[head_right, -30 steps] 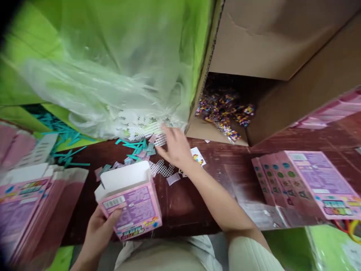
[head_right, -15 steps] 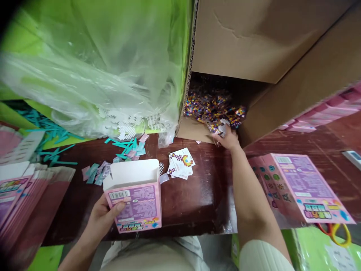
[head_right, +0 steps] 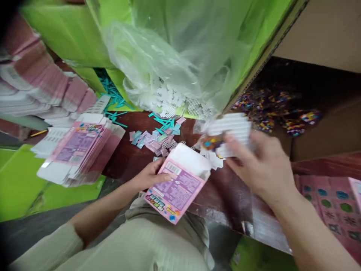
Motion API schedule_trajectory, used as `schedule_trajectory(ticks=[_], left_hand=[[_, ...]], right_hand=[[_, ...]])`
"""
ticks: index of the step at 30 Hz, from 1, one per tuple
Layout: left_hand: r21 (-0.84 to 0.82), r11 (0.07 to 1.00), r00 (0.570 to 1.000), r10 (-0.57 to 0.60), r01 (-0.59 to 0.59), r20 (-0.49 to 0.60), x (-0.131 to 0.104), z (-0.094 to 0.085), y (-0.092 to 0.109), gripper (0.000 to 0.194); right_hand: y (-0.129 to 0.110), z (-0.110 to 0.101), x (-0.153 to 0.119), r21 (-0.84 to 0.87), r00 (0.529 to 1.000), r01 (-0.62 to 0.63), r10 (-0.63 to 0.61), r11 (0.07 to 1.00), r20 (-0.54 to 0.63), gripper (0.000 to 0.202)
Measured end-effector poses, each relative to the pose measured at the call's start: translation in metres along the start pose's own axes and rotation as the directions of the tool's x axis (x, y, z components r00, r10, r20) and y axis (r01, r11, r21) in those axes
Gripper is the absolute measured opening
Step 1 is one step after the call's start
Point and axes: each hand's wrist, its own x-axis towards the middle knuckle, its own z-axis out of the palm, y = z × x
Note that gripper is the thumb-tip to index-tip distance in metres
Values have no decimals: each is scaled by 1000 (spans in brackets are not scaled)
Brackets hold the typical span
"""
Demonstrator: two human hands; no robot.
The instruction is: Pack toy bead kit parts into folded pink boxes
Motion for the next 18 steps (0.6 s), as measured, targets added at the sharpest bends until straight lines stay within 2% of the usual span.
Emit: schedule_trajectory(ticks=[1, 3, 5, 7, 10, 13, 16, 18], left_hand=[[-41, 999, 999, -17, 19, 49, 3, 3, 0, 63], [-104, 993, 994, -44, 54, 103, 6, 6, -2, 66], [-115, 992, 991, -45, 59, 122, 6, 6, -3, 66], [-100, 995, 992, -16, 29, 127, 5, 4, -3, 64], [-75, 997, 988, 32, -21, 151, 3, 4, -4, 61], [-15, 999, 980, 51, -49, 191, 2, 8, -8, 57], [47, 996, 982, 65, -74, 177, 2, 13, -13, 56], [48, 996, 985, 63, -72, 161, 2, 14, -15, 58]], right_hand=[[-16, -8, 10, 1, 986, 136, -135, 991, 93, 72], [-38, -18, 27, 44, 918, 325, -326, 945, 228, 66], [-46, -26, 39, 131, 877, 374, -397, 918, 272, 54], [-46, -33, 47, 283, 854, 359, -435, 890, 286, 52], [-43, -38, 54, 494, 826, 218, -429, 842, 367, 44], [-45, -34, 59, 453, 818, 87, -323, 887, 476, 37], [-43, -25, 63, 409, 783, 114, -335, 905, 524, 33], [-41, -20, 65, 426, 793, 141, -360, 894, 492, 31]])
